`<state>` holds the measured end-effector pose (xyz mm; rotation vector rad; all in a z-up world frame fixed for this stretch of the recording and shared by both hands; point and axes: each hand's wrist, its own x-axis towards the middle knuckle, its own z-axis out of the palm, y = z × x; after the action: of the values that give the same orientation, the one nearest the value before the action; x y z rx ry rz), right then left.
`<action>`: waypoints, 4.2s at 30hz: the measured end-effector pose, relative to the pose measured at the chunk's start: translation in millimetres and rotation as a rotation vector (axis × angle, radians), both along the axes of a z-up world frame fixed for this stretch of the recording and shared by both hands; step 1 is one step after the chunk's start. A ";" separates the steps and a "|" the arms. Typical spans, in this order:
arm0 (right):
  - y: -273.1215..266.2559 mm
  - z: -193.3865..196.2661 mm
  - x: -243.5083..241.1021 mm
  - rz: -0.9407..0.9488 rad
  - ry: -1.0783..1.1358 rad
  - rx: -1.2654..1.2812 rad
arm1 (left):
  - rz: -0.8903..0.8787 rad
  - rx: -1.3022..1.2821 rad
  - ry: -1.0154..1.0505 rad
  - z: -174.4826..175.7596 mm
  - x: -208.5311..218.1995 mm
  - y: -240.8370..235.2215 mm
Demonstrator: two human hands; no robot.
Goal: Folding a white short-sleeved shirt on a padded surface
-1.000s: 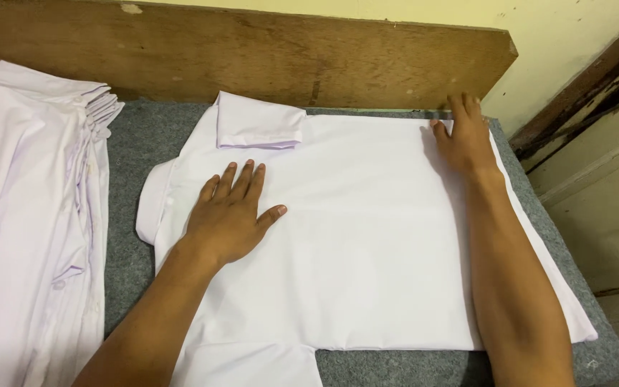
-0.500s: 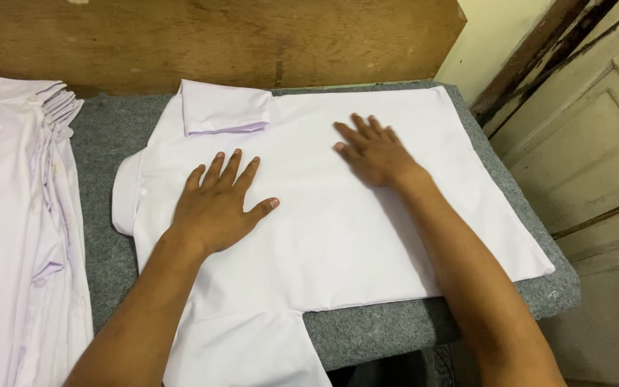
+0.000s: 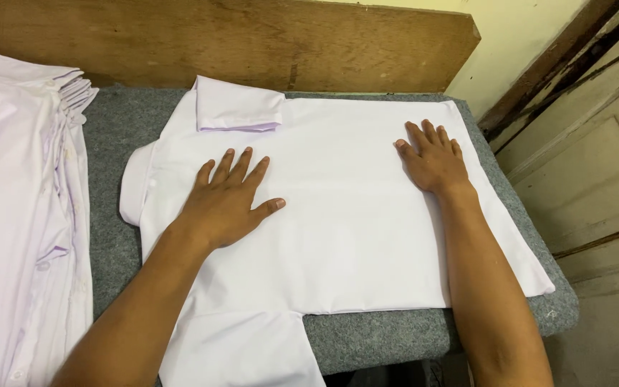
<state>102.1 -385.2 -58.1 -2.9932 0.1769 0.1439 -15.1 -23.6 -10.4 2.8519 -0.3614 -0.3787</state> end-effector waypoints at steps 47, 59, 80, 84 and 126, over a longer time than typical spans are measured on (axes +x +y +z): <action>82.0 39.4 -199.6 0.321 0.195 0.039 | -0.325 0.077 0.048 8.1 -28.9 -31.4; -0.6 33.9 -212.8 0.040 0.154 -0.066 | -0.312 0.051 0.042 5.2 -32.7 -36.0; -22.3 13.8 -205.7 -0.082 0.002 0.092 | -0.462 0.005 -0.632 -66.4 -146.7 7.4; -43.5 10.6 -204.0 0.002 0.101 0.062 | -0.384 0.105 -0.693 -67.5 -167.3 31.8; -121.9 -14.0 -259.9 0.481 -0.499 -0.059 | -0.364 -0.630 -0.370 -67.5 -186.2 105.0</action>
<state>-157.8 -507.2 -72.1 -2.9496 -0.5968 -0.5629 -201.3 81.4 -77.8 2.2137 -0.8951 0.1876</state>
